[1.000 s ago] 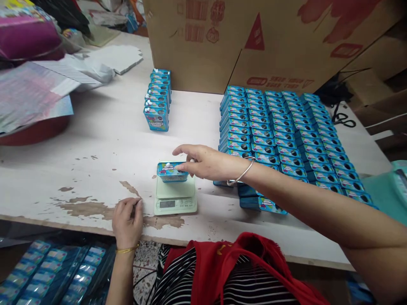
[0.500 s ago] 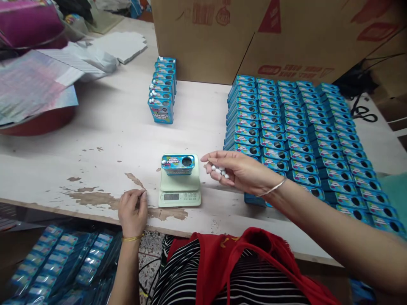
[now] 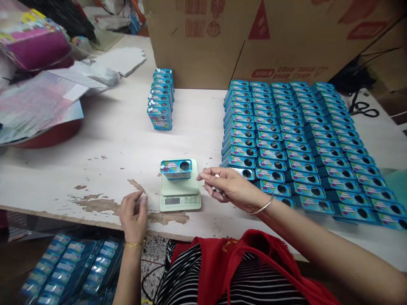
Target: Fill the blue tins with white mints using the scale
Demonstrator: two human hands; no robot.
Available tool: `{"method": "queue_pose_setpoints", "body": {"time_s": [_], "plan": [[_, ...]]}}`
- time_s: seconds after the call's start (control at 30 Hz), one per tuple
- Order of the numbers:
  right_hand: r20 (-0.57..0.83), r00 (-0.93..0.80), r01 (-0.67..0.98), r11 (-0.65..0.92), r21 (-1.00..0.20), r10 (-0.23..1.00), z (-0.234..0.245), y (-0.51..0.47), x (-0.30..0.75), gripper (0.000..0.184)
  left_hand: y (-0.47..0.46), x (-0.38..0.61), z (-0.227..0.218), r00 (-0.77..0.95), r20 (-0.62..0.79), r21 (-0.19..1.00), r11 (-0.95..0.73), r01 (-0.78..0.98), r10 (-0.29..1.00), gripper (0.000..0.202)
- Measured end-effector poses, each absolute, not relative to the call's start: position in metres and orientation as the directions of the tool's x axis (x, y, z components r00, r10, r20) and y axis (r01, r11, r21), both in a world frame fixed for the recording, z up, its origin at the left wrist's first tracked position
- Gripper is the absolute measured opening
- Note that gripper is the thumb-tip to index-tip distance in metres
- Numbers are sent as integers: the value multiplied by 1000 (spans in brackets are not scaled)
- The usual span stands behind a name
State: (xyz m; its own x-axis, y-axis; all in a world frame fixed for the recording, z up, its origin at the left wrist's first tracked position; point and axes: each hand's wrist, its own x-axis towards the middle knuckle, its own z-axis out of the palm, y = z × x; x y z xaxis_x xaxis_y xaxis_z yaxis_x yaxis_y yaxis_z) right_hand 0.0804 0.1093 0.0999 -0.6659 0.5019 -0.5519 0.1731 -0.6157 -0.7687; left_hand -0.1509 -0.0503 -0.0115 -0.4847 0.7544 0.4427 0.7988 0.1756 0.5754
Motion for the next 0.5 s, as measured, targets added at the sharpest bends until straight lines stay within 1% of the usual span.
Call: {"method": "queue_pose_setpoints", "body": {"time_s": [0.07,0.13,0.2,0.3,0.4,0.43,0.5], "plan": [[-560,-667,165,-635,-754,491,95,105,79,25,-40,-144,11,-451,510,537,137,832,733,34],[-560,-679,147,-660,-737,475,88,99,79,27,-27,-136,34,-341,569,456,59,888,748,44],[-563,-688,132,-684,-718,457,80,91,81,31,-13,-129,52,-215,583,372,-22,928,783,48],[-570,-695,124,-708,-695,438,68,79,88,40,5,-122,62,-107,542,291,-66,954,834,49],[-576,-696,123,-718,-685,430,58,71,96,48,18,-115,62,-47,499,270,-105,957,865,48],[-582,-692,127,-722,-681,427,54,69,99,50,22,-114,62,1,482,266,-147,953,876,47],[-595,-684,136,-727,-673,422,44,66,105,52,29,-111,66,146,424,260,-275,925,894,48]]}}
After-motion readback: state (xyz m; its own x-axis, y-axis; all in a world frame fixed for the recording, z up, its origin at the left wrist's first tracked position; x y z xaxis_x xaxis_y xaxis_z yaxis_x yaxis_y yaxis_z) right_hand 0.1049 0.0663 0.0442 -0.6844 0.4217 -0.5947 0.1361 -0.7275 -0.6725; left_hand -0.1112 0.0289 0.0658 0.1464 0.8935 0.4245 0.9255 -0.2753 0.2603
